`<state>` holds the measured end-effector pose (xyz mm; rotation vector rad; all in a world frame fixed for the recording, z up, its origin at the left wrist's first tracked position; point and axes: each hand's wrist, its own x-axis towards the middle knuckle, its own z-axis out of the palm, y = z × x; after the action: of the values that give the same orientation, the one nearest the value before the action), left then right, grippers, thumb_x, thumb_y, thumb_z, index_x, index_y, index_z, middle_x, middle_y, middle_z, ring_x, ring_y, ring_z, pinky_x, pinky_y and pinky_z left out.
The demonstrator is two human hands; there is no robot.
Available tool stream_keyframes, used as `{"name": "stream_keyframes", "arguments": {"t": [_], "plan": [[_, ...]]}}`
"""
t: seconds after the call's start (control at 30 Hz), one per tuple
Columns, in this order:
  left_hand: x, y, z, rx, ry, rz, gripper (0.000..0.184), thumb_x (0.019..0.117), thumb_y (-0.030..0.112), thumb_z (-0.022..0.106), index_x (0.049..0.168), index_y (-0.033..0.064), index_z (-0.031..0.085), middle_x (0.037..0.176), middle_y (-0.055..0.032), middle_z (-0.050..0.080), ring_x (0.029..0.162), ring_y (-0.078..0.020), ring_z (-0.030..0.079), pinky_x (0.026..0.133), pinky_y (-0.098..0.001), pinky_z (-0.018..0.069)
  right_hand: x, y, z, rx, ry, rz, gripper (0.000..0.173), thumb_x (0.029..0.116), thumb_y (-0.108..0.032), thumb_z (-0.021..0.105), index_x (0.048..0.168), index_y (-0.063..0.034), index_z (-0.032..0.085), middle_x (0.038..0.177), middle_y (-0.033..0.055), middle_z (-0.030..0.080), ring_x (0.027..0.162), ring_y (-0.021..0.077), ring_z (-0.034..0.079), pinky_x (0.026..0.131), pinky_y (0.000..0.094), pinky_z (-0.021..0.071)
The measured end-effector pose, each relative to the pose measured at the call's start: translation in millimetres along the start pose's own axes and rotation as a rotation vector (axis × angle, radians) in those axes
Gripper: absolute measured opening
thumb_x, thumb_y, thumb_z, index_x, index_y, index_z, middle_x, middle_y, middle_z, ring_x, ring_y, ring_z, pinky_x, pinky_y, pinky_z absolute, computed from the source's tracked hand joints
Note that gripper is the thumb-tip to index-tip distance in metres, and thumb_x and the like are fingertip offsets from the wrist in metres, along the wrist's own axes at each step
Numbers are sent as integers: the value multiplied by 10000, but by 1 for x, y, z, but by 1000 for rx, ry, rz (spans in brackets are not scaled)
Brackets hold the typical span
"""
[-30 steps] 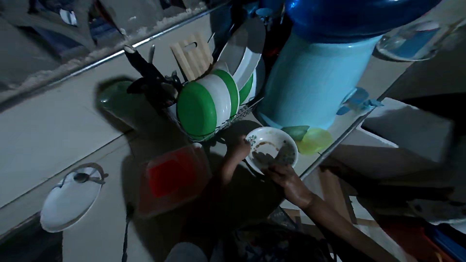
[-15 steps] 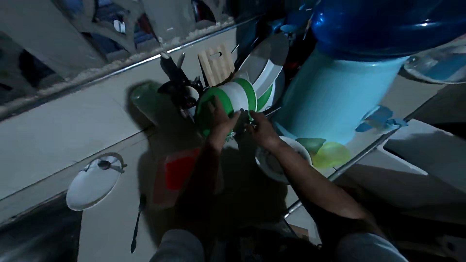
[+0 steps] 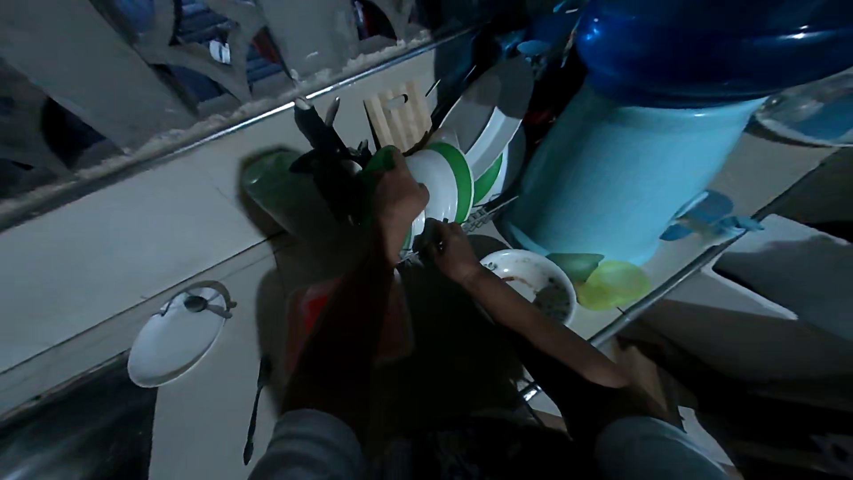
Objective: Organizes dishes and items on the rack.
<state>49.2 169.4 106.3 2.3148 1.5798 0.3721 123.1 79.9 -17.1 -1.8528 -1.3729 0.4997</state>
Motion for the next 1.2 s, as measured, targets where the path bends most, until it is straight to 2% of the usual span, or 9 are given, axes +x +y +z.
{"name": "stream_keyframes", "arguments": {"t": [0.17,0.43,0.6,0.7,0.77,0.87,0.93,1.03,1.2], "plan": [[3,2,-43,-32,55,34,626,1000,288,583,1564,114,377,1308,-261,621,1195,-425,622,972,-619,499,14,-1,4,-11,-59,-4,403,1049,-257,567,1364,-8,601,1289,255,620,1223,409,601,1040,567,482],[-39,-20,-108,13,262,139,432,1054,209,449,1440,35,538,1317,-279,617,1231,-421,602,1020,-600,457,-21,-23,-7,255,42,-70,548,1064,-276,559,1518,-4,417,1407,280,539,1227,419,592,1020,568,491],[-77,-39,-139,47,263,274,399,1058,133,434,1426,28,548,1359,-266,594,1279,-409,569,1070,-606,421,-59,-3,-45,-63,-141,-89,590,994,-394,660,1450,-40,538,1387,244,586,1265,407,585,1059,601,463],[-92,-37,-127,30,156,316,370,1069,141,451,1409,58,572,1302,-253,629,1214,-408,605,1012,-625,448,-98,8,-64,-400,-447,122,728,981,-395,668,1552,-32,400,1527,274,444,1390,460,448,1115,644,346],[-94,-31,-113,62,22,355,379,1065,114,458,1423,55,569,1344,-254,609,1251,-423,585,1033,-640,436,-112,26,-62,-522,-542,216,653,1044,-316,566,1579,-17,340,1565,282,399,1438,479,388,1126,672,294],[-85,-24,-83,107,-133,399,394,1049,119,469,1423,64,578,1349,-231,615,1252,-398,591,1029,-624,451,-127,54,-49,-573,-450,202,456,1086,-86,402,1534,-8,434,1507,287,482,1398,501,444,1104,688,316],[-75,-19,-62,155,-189,466,392,1038,112,480,1405,41,598,1324,-234,638,1257,-397,598,1042,-606,450,-134,61,-44,-578,-381,136,430,1067,-19,396,1478,-17,524,1470,273,532,1361,501,487,1074,683,355],[-58,-3,-42,278,-372,374,387,1056,162,473,1420,111,593,1342,-210,627,1280,-412,570,1032,-656,432,-137,62,-38,-582,-360,105,434,1056,-4,407,1463,-44,553,1471,243,545,1362,473,501,1061,655,392],[-46,-6,-21,298,-488,355,368,1060,141,460,1395,79,598,1360,-215,609,1294,-401,556,1049,-627,426,-141,62,-38,-586,-306,81,395,1054,-79,453,1421,-64,596,1437,224,580,1353,459,517,1046,648,421]]}}
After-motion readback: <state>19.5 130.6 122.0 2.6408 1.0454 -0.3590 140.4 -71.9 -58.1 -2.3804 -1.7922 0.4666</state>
